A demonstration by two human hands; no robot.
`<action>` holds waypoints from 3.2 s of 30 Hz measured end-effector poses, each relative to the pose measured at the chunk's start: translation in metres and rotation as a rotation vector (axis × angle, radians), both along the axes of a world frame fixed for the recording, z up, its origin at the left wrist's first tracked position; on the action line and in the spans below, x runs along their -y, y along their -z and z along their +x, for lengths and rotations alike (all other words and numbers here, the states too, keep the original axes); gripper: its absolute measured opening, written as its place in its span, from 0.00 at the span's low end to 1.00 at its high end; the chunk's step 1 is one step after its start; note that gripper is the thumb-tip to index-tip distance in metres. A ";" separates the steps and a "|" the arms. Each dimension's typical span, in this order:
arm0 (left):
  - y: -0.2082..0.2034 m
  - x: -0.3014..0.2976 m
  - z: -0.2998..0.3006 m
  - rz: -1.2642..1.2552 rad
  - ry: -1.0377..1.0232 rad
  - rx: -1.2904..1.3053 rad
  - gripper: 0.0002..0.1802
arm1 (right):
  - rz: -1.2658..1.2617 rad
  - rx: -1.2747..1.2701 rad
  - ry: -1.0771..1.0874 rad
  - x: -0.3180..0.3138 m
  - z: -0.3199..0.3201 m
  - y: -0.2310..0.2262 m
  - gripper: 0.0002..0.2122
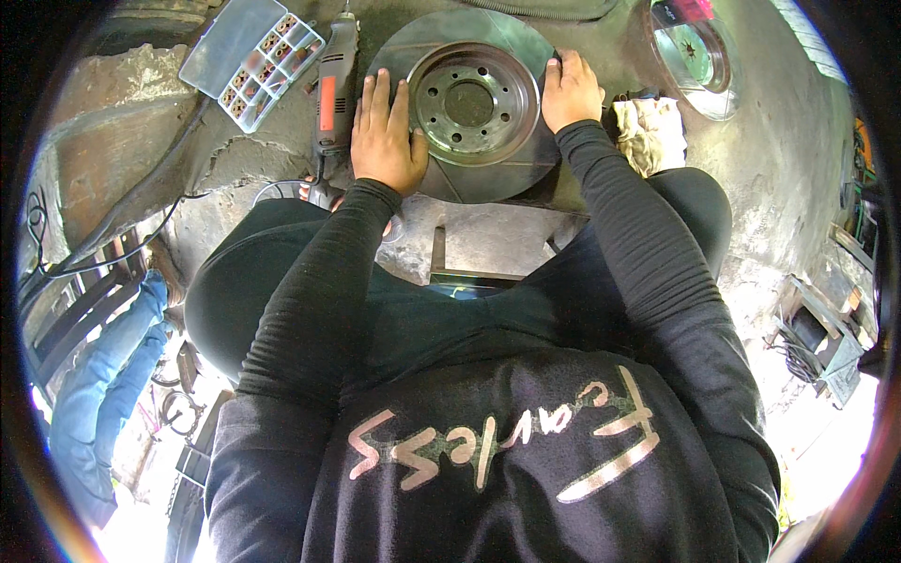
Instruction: The person sits on the floor and cleans a brake disc by hand with a cloth, then uses a rotary tool to grind the surface and center hub. The person wipes the disc again and continues grinding different areas of the disc.
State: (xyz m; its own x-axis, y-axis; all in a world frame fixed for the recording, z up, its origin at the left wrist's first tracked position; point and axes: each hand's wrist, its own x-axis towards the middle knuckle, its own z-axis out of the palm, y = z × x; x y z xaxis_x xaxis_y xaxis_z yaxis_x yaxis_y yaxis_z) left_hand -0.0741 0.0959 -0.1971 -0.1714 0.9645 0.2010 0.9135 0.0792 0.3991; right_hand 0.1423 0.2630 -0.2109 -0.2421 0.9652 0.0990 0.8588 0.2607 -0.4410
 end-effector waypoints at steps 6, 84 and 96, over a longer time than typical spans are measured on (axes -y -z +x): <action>-0.003 -0.001 0.001 -0.018 -0.011 0.001 0.37 | -0.069 0.030 0.008 0.000 -0.002 -0.008 0.15; -0.012 0.002 0.004 -0.040 -0.025 0.062 0.41 | 0.134 -1.016 0.391 -0.121 0.181 -0.175 0.20; -0.007 -0.003 0.023 0.030 -0.421 0.384 0.43 | -0.467 -0.209 -0.537 -0.015 -0.054 -0.064 0.14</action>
